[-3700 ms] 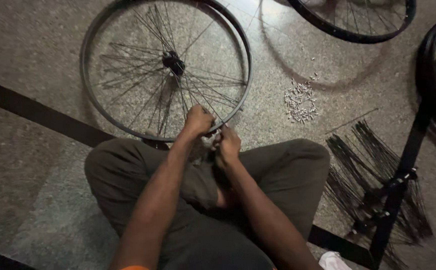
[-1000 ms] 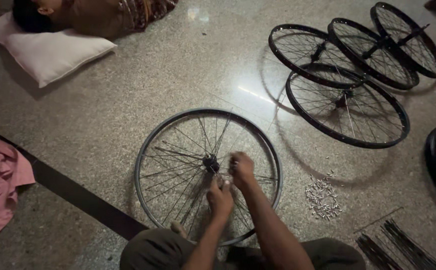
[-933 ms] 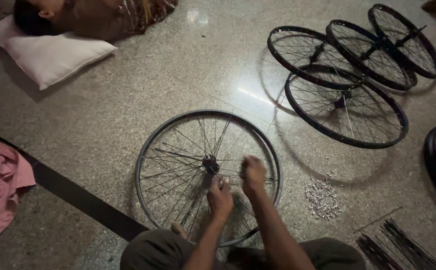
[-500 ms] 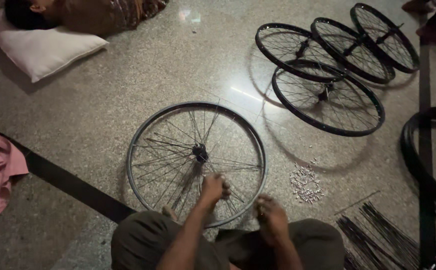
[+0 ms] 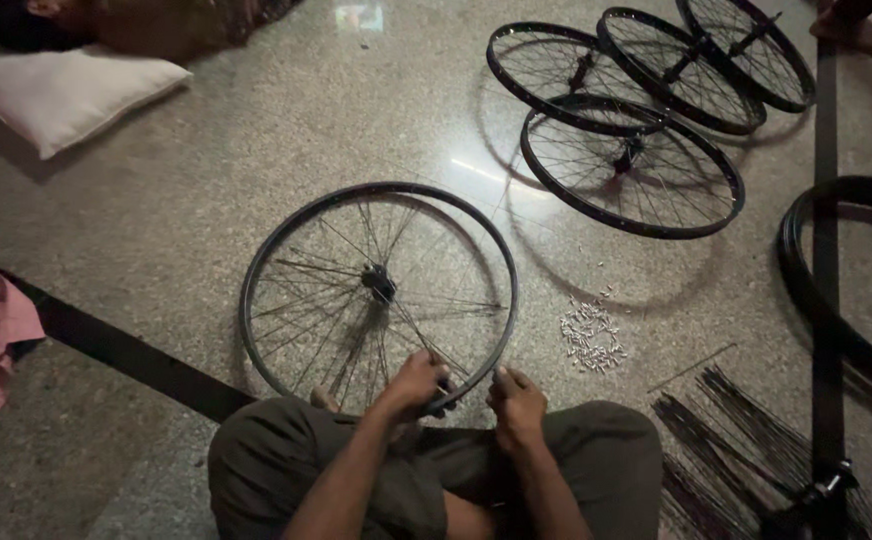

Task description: The person sits on the floor and laces a bicycle wheel by inserting spokes into the rim and securing them with nipples. They repeatedly pick up spokes and nipples from piles on the floor, thread the spokes through the rim holes, and tighten the nipples by hand.

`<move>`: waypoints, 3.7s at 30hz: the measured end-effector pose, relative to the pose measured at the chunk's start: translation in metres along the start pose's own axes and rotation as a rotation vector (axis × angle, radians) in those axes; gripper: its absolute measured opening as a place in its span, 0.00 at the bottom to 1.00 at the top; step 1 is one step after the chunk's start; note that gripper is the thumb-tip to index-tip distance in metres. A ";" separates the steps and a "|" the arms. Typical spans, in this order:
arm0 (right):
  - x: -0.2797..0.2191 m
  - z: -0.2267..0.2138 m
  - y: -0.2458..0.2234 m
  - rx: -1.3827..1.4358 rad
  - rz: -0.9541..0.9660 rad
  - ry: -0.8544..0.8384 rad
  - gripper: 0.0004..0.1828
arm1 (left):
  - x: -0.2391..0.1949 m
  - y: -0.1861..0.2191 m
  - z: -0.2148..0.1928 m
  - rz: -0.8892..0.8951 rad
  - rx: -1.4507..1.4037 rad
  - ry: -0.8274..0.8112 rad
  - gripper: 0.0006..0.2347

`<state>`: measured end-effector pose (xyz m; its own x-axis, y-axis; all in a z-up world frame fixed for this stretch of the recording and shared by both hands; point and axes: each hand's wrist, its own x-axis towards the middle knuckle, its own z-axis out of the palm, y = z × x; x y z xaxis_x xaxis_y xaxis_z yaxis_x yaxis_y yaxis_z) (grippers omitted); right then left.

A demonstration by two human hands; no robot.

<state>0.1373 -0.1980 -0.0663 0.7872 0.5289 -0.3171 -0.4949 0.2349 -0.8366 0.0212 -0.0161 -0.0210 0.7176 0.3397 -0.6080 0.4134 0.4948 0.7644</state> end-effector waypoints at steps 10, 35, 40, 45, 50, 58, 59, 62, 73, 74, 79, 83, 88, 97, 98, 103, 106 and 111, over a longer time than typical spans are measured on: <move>-0.017 0.031 -0.004 0.058 0.184 0.089 0.10 | -0.007 0.014 0.000 0.039 0.149 -0.050 0.10; 0.010 0.033 -0.014 0.007 0.053 0.189 0.10 | -0.010 0.018 0.004 0.111 0.150 0.115 0.08; 0.012 0.032 -0.014 -0.001 0.056 0.230 0.12 | 0.014 0.003 -0.005 0.207 0.250 -0.044 0.11; 0.018 0.030 -0.010 0.034 0.039 0.185 0.12 | 0.033 -0.016 -0.009 0.189 0.139 -0.091 0.12; 0.006 0.030 -0.007 0.046 0.115 0.174 0.14 | 0.021 -0.004 -0.008 0.148 0.187 0.061 0.04; -0.032 0.050 0.023 -0.132 0.205 0.055 0.12 | 0.013 0.026 -0.012 0.210 0.150 0.158 0.07; -0.029 0.057 0.024 -0.128 0.218 0.050 0.12 | 0.013 0.029 -0.016 0.222 0.211 0.137 0.08; -0.025 0.071 0.024 -0.151 0.237 0.046 0.11 | 0.012 0.030 -0.017 0.235 0.217 0.146 0.06; -0.029 0.075 0.014 -0.053 0.268 0.091 0.08 | 0.011 0.029 -0.008 0.199 0.142 0.206 0.06; -0.029 0.076 0.015 -0.019 0.273 0.089 0.08 | 0.010 0.029 -0.009 0.193 0.143 0.210 0.06; -0.026 0.074 0.014 0.082 0.281 0.103 0.09 | 0.006 0.033 -0.006 0.202 0.167 0.209 0.07; -0.025 0.074 0.015 -0.050 0.268 0.089 0.09 | 0.005 0.032 -0.005 0.178 0.118 0.227 0.08; -0.021 0.073 0.017 0.064 0.306 0.062 0.09 | 0.012 0.028 -0.005 0.189 0.118 0.232 0.08; -0.020 0.068 0.019 0.288 0.355 0.018 0.09 | 0.023 0.022 -0.010 0.210 0.048 0.150 0.07; -0.019 0.068 0.021 0.286 0.350 0.006 0.09 | 0.024 0.020 -0.009 0.196 0.033 0.165 0.07; -0.017 0.076 0.040 0.217 0.309 0.054 0.06 | 0.036 0.007 -0.014 0.232 0.120 0.181 0.08; -0.016 0.086 0.045 0.134 0.303 0.124 0.08 | 0.049 0.001 -0.020 0.375 0.376 0.263 0.10; -0.031 0.092 0.038 0.125 0.224 0.239 0.15 | 0.052 -0.003 -0.024 0.346 0.371 0.264 0.10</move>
<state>0.0604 -0.1302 -0.0476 0.7108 0.3763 -0.5943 -0.6944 0.2405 -0.6782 0.0441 0.0191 -0.0599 0.7012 0.6443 -0.3054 0.3826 0.0215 0.9237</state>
